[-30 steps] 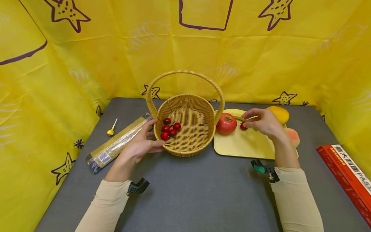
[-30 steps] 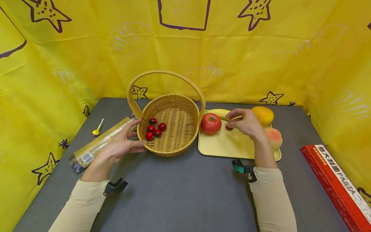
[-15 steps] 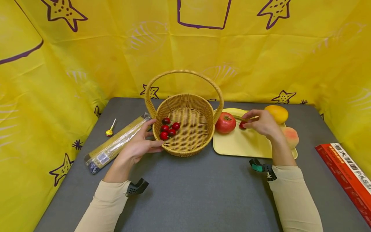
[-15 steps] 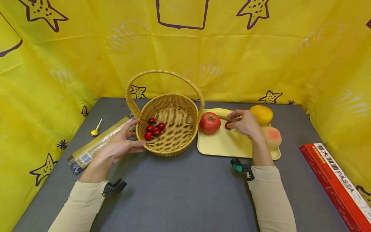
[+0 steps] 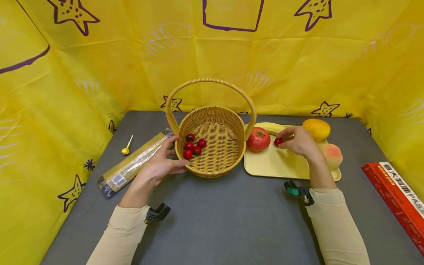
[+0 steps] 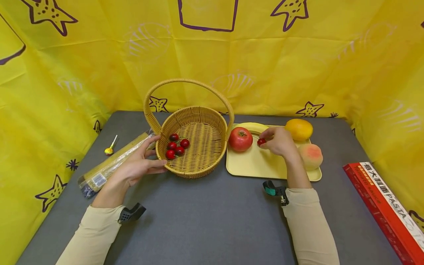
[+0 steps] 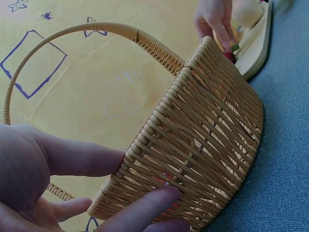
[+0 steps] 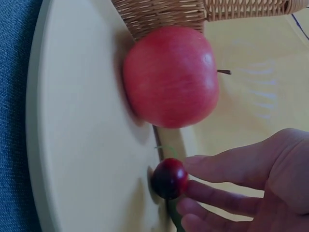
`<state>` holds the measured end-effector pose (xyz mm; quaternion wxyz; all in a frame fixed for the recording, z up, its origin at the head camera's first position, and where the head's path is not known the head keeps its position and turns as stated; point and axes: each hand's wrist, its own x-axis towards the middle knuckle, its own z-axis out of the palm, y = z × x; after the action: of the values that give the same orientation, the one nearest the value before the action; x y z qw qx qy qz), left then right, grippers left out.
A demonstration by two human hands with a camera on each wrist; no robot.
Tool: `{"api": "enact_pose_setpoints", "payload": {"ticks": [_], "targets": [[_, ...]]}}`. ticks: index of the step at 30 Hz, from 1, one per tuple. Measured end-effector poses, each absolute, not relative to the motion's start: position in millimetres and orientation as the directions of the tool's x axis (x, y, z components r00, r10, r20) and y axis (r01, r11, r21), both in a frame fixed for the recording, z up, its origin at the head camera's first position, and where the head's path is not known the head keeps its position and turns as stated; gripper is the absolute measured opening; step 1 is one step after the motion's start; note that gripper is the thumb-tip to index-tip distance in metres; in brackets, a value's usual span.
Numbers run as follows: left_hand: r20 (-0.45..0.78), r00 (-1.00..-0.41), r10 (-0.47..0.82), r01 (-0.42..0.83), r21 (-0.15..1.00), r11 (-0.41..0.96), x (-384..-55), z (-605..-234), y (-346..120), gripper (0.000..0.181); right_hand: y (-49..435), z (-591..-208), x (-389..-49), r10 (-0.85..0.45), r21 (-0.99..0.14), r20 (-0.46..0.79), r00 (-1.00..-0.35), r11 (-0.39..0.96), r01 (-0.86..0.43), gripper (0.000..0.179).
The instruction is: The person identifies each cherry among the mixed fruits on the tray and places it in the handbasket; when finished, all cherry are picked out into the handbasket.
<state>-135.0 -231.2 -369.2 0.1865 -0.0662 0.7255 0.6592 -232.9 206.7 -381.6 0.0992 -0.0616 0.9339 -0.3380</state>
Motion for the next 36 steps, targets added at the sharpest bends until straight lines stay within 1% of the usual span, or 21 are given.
{"api": "enact_pose_setpoints", "payload": {"ticks": [5,18,24,32,36], "targets": [[-0.358,-0.922,0.148,-0.342,0.932,0.124,-135.4,-368.8,-231.3,0.096,205.4,-381.7,-233.9,-0.187,-0.603,-0.144,-0.972,0.795,-0.064,0.033],[-0.357,-0.922,0.149,-0.34,0.932,0.126,-134.6,-369.1,-231.4,0.096,203.5,-384.9,-233.8,-0.173,-0.583,-0.138,-0.975,0.81,-0.061,0.028],[-0.358,-0.921,0.155,-0.342,0.931,0.125,-134.6,-368.2,-231.0,0.096,202.9,-384.6,-233.7,-0.161,-0.567,-0.177,-0.971,0.823,-0.033,0.026],[-0.358,-0.921,0.156,-0.342,0.932,0.121,-134.9,-368.8,-231.1,0.096,201.3,-385.6,-233.5,-0.15,-0.576,-0.188,-0.971,0.817,-0.014,0.023],[-0.355,-0.922,0.157,-0.338,0.933,0.122,-135.1,-369.7,-231.7,0.096,200.7,-386.3,-232.8,-0.151,-0.606,-0.2,-0.968,0.795,0.001,0.024]]}}
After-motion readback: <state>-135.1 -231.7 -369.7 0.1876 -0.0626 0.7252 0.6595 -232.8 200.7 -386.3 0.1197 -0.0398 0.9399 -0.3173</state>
